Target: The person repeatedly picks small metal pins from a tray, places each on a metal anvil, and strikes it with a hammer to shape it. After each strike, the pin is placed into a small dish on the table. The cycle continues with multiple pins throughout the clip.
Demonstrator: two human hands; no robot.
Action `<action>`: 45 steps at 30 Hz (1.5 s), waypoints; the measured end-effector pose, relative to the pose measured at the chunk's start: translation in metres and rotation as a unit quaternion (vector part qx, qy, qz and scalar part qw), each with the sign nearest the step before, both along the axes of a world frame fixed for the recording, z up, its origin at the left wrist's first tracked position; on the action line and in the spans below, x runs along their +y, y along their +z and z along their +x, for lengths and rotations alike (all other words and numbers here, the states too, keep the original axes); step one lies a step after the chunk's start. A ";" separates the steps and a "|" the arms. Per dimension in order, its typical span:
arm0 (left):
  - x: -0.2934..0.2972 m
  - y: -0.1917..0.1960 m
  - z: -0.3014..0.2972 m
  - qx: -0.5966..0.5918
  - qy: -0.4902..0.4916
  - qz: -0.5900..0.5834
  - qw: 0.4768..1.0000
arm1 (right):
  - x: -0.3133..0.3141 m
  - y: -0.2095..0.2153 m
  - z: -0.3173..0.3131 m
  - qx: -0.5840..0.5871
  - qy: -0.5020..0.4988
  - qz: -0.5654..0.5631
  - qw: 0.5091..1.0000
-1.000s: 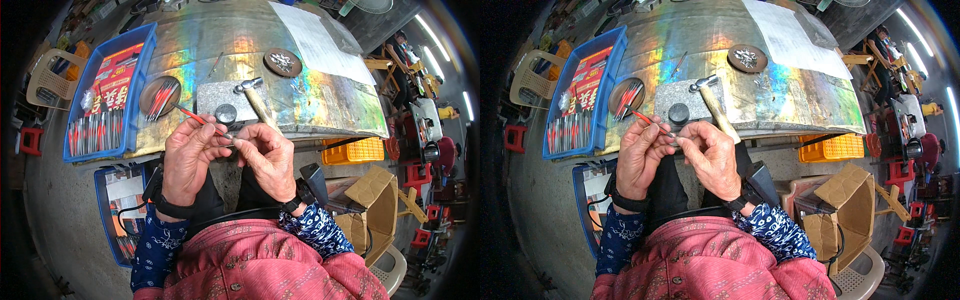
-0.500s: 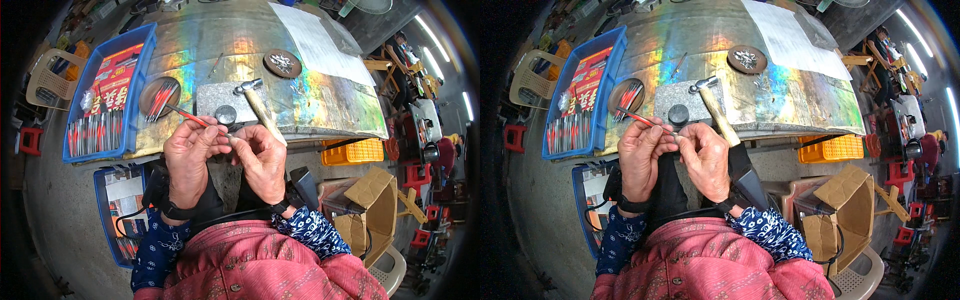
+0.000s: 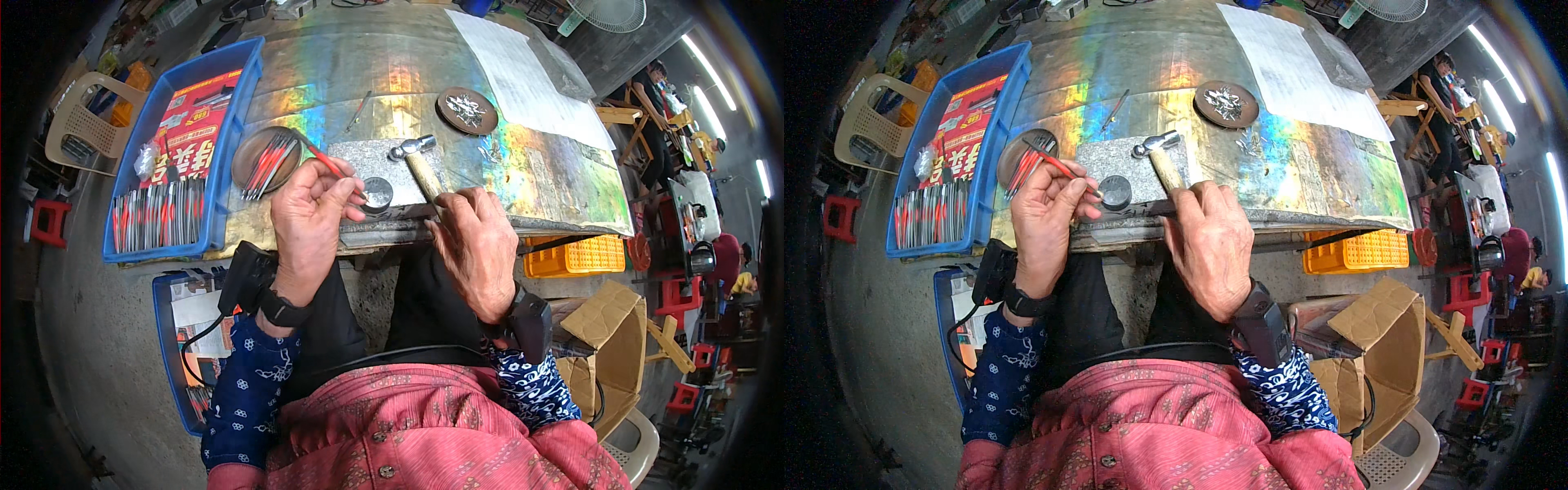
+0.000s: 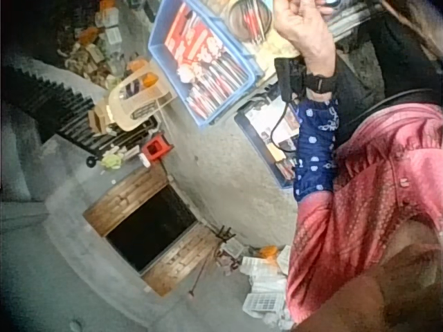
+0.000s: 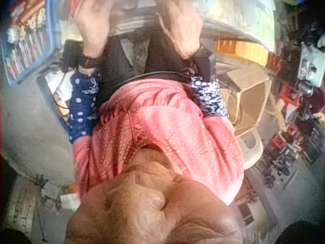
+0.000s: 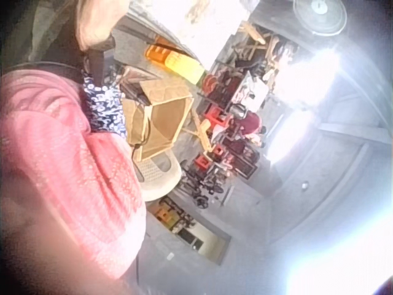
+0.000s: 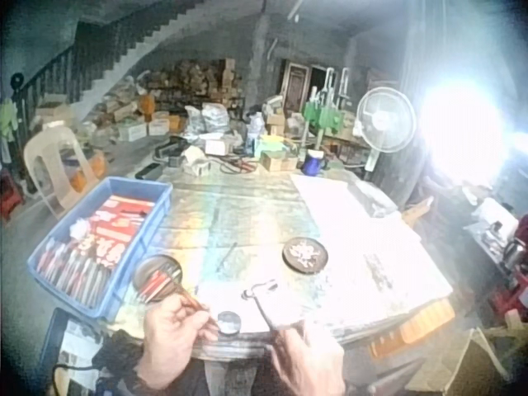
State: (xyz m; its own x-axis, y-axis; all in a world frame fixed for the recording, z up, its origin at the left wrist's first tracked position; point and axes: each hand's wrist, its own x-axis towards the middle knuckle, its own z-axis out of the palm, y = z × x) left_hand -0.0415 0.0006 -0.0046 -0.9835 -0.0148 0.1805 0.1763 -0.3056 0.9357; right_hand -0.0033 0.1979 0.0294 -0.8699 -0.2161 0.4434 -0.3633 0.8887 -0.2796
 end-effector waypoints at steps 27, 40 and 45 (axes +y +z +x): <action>0.008 0.001 -0.013 0.173 0.147 -0.320 0.920 | 0.007 -0.024 -0.001 -0.094 -0.045 -0.010 0.994; 0.004 0.004 -0.015 0.175 0.142 -0.311 0.923 | 0.012 0.046 0.003 -0.030 0.018 -0.300 0.953; 0.005 0.006 -0.016 0.175 0.152 -0.313 0.921 | 0.005 0.088 0.007 0.039 0.110 -0.142 0.983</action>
